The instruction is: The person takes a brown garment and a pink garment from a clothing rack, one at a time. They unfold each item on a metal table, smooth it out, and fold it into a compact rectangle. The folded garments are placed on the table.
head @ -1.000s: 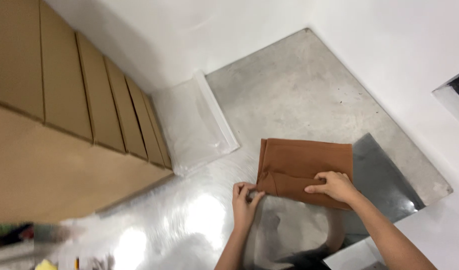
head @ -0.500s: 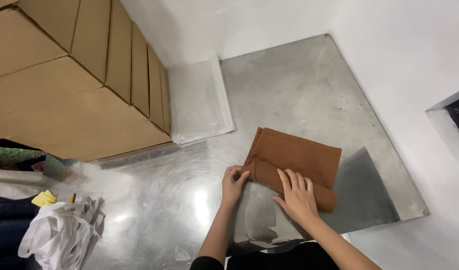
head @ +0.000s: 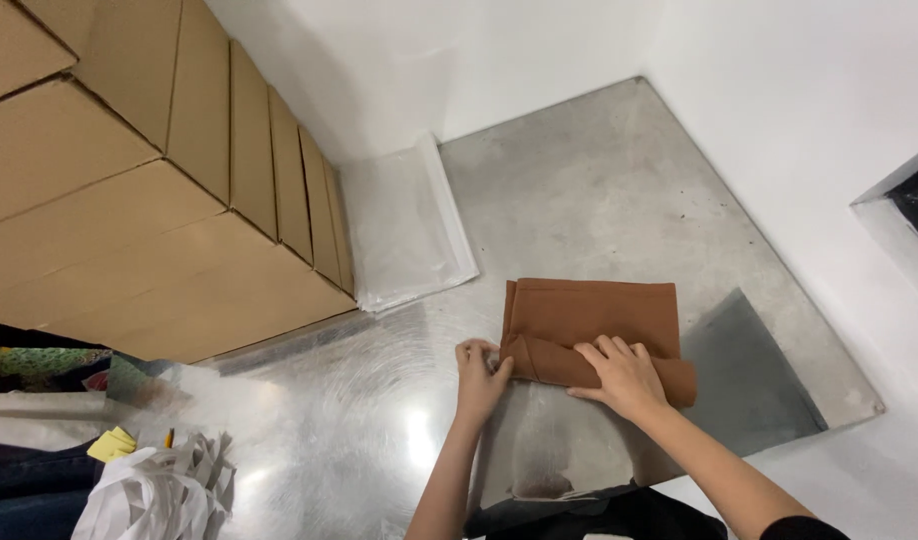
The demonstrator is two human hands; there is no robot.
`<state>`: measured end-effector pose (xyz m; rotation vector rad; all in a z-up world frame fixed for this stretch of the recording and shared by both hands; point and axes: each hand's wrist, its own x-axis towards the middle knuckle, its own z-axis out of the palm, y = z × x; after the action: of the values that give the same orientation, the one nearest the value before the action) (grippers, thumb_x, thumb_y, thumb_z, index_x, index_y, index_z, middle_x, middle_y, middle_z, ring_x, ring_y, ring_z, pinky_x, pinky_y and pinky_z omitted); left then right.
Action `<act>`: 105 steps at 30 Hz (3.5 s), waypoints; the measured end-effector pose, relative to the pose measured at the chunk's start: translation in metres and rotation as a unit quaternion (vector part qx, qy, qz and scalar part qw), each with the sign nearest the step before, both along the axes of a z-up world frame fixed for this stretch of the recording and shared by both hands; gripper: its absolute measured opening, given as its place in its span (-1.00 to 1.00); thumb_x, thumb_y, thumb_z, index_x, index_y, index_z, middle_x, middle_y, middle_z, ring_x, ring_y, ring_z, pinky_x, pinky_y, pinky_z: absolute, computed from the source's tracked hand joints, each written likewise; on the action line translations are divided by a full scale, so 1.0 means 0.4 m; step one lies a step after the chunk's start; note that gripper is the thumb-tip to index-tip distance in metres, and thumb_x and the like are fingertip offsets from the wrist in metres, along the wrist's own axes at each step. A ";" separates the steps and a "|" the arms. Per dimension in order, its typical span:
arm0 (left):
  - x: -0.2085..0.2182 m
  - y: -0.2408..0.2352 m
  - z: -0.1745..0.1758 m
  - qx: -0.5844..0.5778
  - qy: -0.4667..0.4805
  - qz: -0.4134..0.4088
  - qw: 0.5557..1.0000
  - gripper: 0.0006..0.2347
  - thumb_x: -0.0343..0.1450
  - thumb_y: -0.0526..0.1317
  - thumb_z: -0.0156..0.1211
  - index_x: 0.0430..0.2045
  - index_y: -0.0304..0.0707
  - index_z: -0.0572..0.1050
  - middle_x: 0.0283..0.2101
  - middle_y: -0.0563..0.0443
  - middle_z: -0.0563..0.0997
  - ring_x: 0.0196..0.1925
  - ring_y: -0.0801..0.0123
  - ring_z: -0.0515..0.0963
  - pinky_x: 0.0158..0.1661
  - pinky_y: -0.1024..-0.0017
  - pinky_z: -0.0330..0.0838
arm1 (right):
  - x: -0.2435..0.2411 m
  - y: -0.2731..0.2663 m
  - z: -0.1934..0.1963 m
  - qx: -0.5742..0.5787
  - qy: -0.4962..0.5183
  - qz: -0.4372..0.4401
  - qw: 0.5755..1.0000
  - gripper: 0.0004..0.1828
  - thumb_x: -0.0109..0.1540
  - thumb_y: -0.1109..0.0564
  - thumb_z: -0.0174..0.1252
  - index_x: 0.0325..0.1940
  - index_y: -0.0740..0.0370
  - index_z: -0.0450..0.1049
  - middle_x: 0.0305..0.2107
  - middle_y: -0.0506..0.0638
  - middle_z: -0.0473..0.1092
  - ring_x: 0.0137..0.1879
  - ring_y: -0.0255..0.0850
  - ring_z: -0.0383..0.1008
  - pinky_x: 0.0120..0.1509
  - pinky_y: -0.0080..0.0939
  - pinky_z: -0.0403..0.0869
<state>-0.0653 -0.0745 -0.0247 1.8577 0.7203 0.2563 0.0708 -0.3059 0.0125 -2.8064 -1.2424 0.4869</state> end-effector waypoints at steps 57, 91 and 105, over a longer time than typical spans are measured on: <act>0.307 -0.005 0.021 0.558 -0.108 -0.159 0.807 -0.50 0.49 -0.34 0.17 0.41 -0.18 0.31 0.33 -0.10 0.45 0.39 -0.02 0.40 0.43 -0.06 0.18 | 0.433 0.156 0.009 0.036 0.124 0.009 0.992 -0.23 0.19 -0.61 0.18 0.24 -0.11 0.40 0.19 -0.16 0.30 0.28 -0.19 0.34 0.40 -0.03 0.31; 0.408 -0.428 0.090 0.309 0.247 -0.460 0.795 -0.37 0.62 0.12 -0.09 0.61 0.17 -0.16 0.69 -0.07 -0.34 0.71 0.06 -0.36 0.55 -0.20 -0.38 | 0.277 -0.546 -0.044 0.007 -0.314 -0.320 0.894 -0.15 0.25 -0.09 0.28 0.60 0.11 0.25 0.58 0.09 0.03 0.61 0.15 -0.08 0.51 0.29 -0.01; 0.326 -0.327 0.072 0.262 0.274 -0.275 0.884 -0.48 0.62 0.03 -0.05 0.53 0.12 0.08 0.66 -0.09 -0.16 0.70 0.03 -0.25 0.56 -0.13 -0.19 | 0.427 -0.567 -0.087 0.046 -0.297 -0.202 0.932 -0.17 0.39 0.01 0.14 0.73 -0.24 0.02 0.61 0.02 0.03 0.56 -0.03 0.23 0.55 -0.06 0.34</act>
<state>0.0652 -0.2053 0.0041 2.6122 0.4754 -0.5175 0.2416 -0.5328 -0.0222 -3.1008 -0.6477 -0.4619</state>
